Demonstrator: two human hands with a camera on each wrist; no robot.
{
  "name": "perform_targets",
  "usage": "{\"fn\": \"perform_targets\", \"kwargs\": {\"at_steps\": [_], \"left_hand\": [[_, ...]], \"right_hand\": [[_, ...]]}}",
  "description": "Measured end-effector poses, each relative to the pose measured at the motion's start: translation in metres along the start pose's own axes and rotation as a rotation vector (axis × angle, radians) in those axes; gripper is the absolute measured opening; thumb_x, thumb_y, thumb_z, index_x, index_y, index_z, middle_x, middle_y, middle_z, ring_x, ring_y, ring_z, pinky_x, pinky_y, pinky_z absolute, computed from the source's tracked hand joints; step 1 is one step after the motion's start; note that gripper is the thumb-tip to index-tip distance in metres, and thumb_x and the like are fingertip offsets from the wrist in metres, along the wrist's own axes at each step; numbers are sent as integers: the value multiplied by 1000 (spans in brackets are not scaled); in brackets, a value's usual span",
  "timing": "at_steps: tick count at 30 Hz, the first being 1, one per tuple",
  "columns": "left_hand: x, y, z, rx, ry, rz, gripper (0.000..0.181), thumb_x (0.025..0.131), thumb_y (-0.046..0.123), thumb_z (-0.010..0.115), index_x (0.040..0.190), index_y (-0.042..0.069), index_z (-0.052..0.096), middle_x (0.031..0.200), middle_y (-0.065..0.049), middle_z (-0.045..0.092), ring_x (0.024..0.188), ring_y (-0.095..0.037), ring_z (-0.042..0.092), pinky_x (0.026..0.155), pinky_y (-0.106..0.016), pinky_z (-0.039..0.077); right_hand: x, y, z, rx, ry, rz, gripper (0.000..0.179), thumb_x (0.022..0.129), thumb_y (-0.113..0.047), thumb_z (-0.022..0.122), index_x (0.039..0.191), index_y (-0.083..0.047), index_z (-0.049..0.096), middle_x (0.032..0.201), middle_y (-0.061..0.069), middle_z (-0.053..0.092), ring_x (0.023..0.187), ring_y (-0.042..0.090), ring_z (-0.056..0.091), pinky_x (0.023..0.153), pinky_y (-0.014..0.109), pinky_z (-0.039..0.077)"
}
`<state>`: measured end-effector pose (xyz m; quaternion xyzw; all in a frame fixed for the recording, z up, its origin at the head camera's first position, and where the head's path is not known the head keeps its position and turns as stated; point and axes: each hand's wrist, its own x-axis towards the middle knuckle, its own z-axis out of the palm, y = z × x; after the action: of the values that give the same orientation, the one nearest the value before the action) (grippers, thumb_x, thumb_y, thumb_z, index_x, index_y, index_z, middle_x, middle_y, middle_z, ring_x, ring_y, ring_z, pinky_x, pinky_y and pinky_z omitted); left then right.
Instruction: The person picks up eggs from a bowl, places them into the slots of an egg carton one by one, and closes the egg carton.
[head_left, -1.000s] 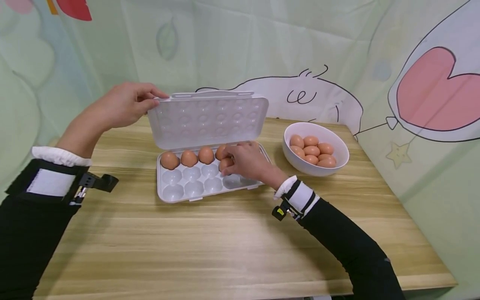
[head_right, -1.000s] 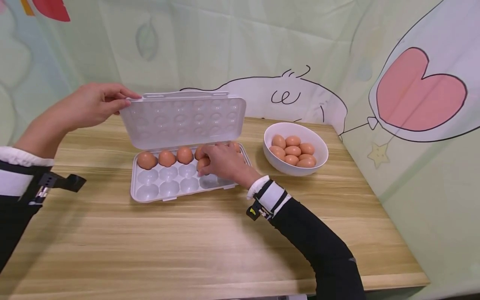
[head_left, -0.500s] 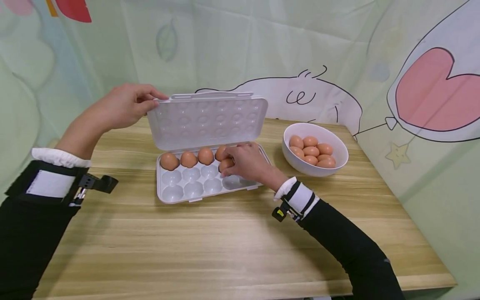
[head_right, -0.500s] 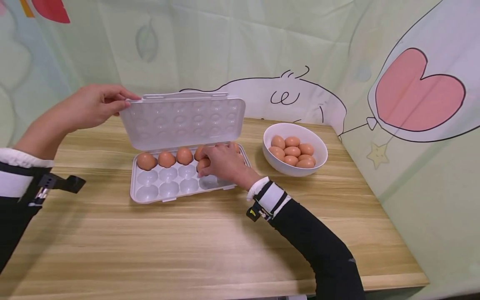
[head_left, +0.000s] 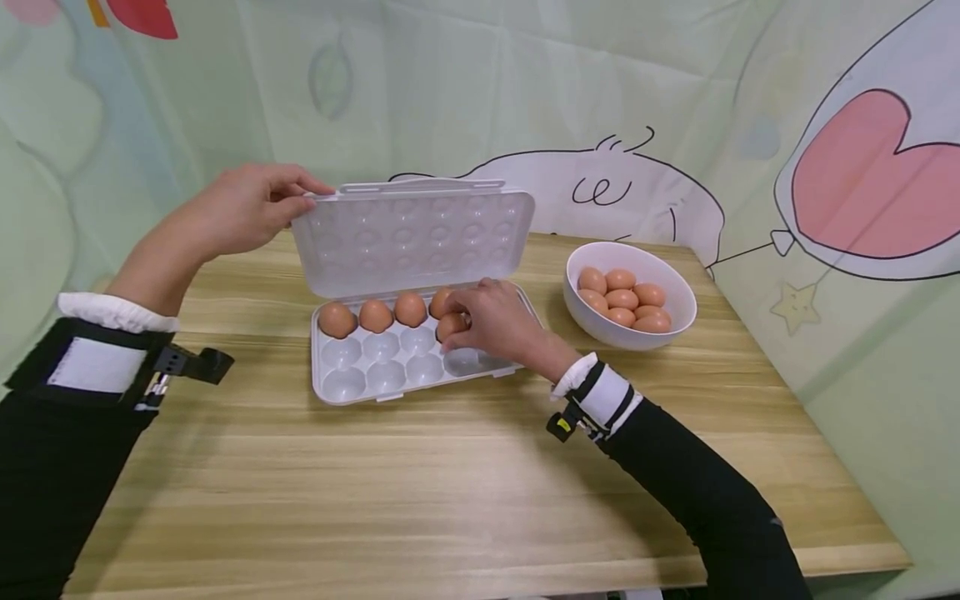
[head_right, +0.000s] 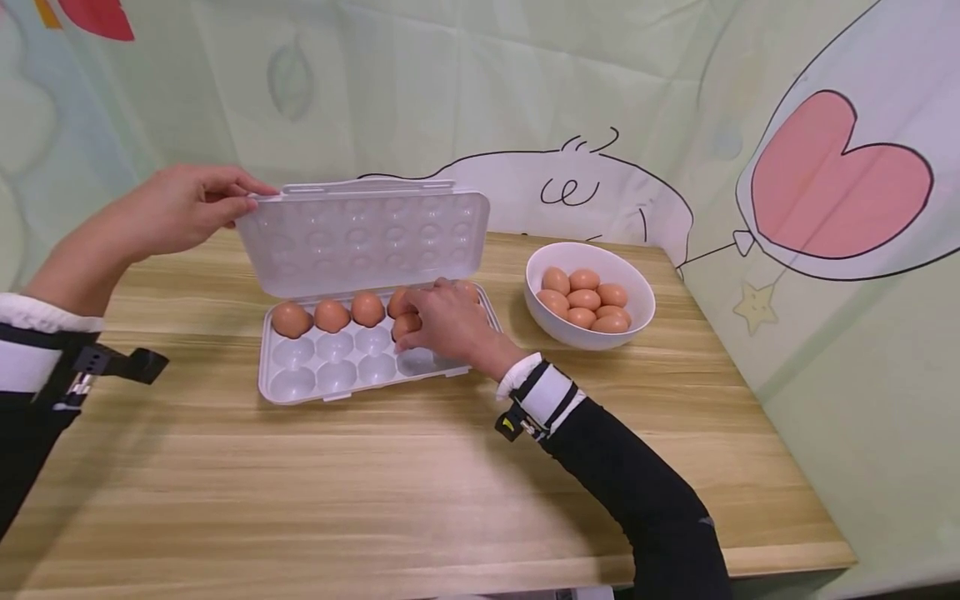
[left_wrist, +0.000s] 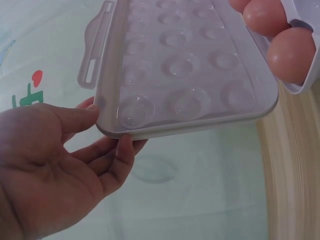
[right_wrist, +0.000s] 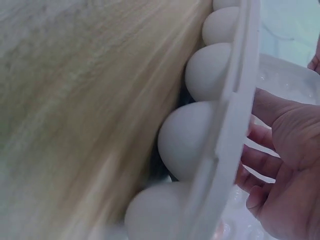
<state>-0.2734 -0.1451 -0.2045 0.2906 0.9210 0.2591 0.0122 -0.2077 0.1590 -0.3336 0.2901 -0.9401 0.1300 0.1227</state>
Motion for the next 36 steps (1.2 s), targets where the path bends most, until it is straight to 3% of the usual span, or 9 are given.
{"fn": "perform_targets", "kwargs": {"at_steps": [4, 7, 12, 16, 20, 24, 31, 36], "left_hand": [[3, -2, 1, -12, -4, 13, 33, 99, 22, 44, 127, 11, 56, 115, -22, 57, 94, -33, 54, 70, -40, 41], [3, -4, 0, -14, -7, 20, 33, 99, 22, 44, 127, 10, 56, 115, -23, 56, 94, -33, 54, 70, -40, 41], [1, -7, -1, 4, 0, 33, 32, 99, 22, 44, 127, 11, 57, 113, -23, 58, 92, -33, 55, 68, -37, 41], [2, -9, -4, 16, 4, 34, 32, 99, 22, 44, 127, 10, 57, 114, -24, 58, 92, -33, 55, 67, -37, 41], [3, -12, -7, 41, -1, 24, 33, 100, 22, 43, 128, 10, 55, 115, -24, 56, 91, -34, 53, 66, -39, 41], [2, -15, -6, 46, 11, 35, 32, 99, 20, 44, 127, 9, 56, 112, -24, 57, 87, -32, 53, 61, -33, 41], [2, -18, -4, 32, 21, 40, 31, 99, 19, 46, 126, 9, 57, 112, -25, 57, 88, -34, 55, 59, -29, 42], [5, -17, -4, 39, 18, 32, 32, 99, 21, 44, 127, 10, 56, 113, -24, 57, 88, -33, 53, 59, -31, 41]], "right_hand": [[-3, 4, -9, 66, 7, -11, 39, 72, -41, 79, 98, -14, 67, 85, -6, 65, 75, 13, 52, 79, 30, 35], [-7, 10, -21, 90, 41, 14, 40, 78, -41, 74, 102, -10, 68, 92, 0, 65, 88, 17, 52, 84, 32, 35], [-20, 24, -58, 121, 114, 140, 38, 87, -42, 63, 107, -10, 65, 107, 0, 62, 104, 18, 50, 91, 34, 37], [-37, 41, -90, 121, 110, 258, 39, 89, -42, 61, 112, -11, 64, 112, 2, 60, 104, 18, 51, 90, 35, 39], [-57, 65, -110, 137, 34, 387, 44, 89, -43, 60, 117, -9, 62, 117, 6, 58, 107, 22, 49, 90, 40, 40], [-79, 92, -122, 135, -106, 504, 46, 90, -41, 59, 120, -6, 59, 120, 10, 57, 110, 27, 49, 93, 45, 39], [-104, 122, -130, 52, -393, 632, 47, 86, -30, 68, 122, -2, 57, 109, 14, 59, 94, 27, 53, 79, 42, 44], [-110, 128, -130, 26, -487, 683, 43, 83, -26, 67, 119, -5, 58, 105, 13, 59, 89, 25, 54, 76, 40, 46]]}}
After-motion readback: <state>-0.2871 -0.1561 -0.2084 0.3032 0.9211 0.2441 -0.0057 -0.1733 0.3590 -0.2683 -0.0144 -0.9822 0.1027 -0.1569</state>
